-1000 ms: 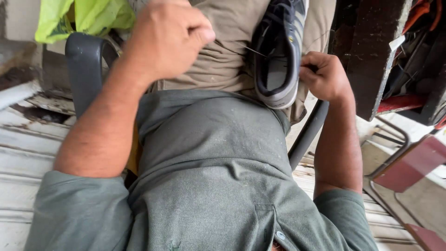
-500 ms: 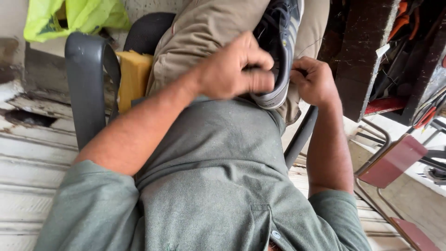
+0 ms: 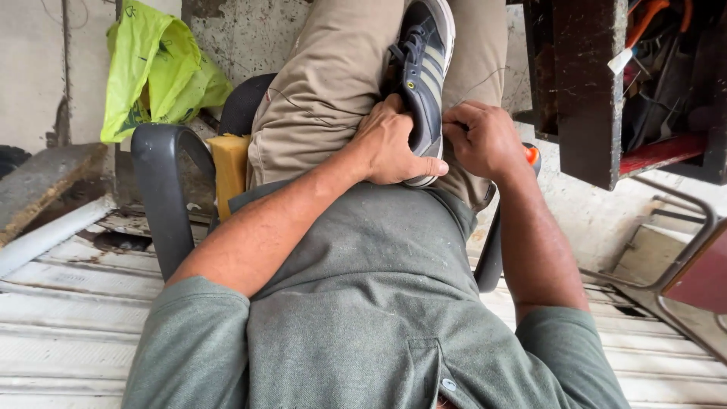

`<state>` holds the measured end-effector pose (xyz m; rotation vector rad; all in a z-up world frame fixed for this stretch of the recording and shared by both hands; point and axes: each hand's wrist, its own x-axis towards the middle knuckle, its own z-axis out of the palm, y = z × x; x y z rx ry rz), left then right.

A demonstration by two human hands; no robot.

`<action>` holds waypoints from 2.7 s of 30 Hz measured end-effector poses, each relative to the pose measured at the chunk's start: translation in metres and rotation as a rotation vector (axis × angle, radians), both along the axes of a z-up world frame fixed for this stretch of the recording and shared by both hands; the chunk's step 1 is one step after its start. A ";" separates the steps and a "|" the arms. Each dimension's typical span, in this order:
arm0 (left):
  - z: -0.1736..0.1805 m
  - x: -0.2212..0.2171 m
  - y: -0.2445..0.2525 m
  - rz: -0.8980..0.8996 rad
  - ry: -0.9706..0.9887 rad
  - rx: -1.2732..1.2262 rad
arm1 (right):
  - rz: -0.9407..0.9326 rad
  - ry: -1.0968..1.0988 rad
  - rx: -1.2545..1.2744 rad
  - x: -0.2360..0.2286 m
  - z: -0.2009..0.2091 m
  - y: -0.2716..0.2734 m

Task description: Hand-stitching a sneaker to repair the sole or upper using a stitching awl.

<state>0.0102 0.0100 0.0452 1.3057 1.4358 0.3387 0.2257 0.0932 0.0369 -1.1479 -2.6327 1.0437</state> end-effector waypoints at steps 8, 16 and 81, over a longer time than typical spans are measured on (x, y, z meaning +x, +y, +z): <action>0.012 -0.009 0.003 0.059 0.032 -0.123 | -0.042 -0.107 0.001 -0.005 -0.009 -0.008; 0.035 0.005 -0.011 0.032 0.256 0.031 | 0.016 -0.235 -0.165 -0.022 0.020 0.005; -0.015 0.001 -0.032 0.220 0.205 0.918 | 0.443 -0.085 -0.271 0.027 0.116 -0.022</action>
